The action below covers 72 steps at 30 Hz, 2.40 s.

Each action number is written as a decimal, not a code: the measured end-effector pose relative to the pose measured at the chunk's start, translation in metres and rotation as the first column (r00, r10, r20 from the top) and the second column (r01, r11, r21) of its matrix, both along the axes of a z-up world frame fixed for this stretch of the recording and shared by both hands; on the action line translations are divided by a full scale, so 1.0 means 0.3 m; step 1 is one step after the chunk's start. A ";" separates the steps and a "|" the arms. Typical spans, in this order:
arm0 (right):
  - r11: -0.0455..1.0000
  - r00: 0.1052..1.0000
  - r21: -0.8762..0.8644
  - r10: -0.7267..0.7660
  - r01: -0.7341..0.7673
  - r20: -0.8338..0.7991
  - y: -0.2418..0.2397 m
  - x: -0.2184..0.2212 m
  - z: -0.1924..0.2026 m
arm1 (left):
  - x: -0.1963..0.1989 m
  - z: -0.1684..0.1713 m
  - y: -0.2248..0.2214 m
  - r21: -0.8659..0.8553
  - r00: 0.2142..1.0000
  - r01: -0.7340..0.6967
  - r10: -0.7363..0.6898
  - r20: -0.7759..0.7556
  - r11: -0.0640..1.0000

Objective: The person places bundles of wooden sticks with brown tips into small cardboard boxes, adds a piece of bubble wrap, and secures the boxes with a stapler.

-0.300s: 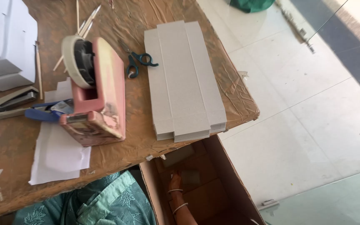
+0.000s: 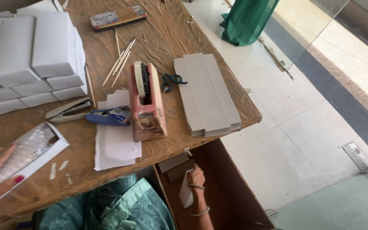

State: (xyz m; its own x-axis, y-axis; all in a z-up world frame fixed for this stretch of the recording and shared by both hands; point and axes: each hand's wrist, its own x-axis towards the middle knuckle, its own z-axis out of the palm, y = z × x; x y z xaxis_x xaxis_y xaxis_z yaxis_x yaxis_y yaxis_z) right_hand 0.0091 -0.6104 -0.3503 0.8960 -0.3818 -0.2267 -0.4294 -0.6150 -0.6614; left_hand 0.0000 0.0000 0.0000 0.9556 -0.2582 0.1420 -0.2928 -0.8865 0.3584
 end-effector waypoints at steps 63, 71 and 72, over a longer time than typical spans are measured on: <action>0.026 0.024 -0.741 1.000 -0.671 0.013 1.264 -0.129 1.656 | -0.715 0.611 -0.194 -0.647 0.753 0.339 0.215 0.622 0.683; 0.073 -0.021 -0.676 0.991 -0.733 0.129 1.237 -0.146 1.717 | -0.680 0.597 -0.475 -0.321 0.395 0.879 -0.161 0.904 0.353; 0.066 -0.057 -0.676 0.986 -0.734 0.158 1.241 -0.140 1.721 | -0.677 0.604 -0.486 -0.358 0.424 0.879 -0.173 0.889 0.316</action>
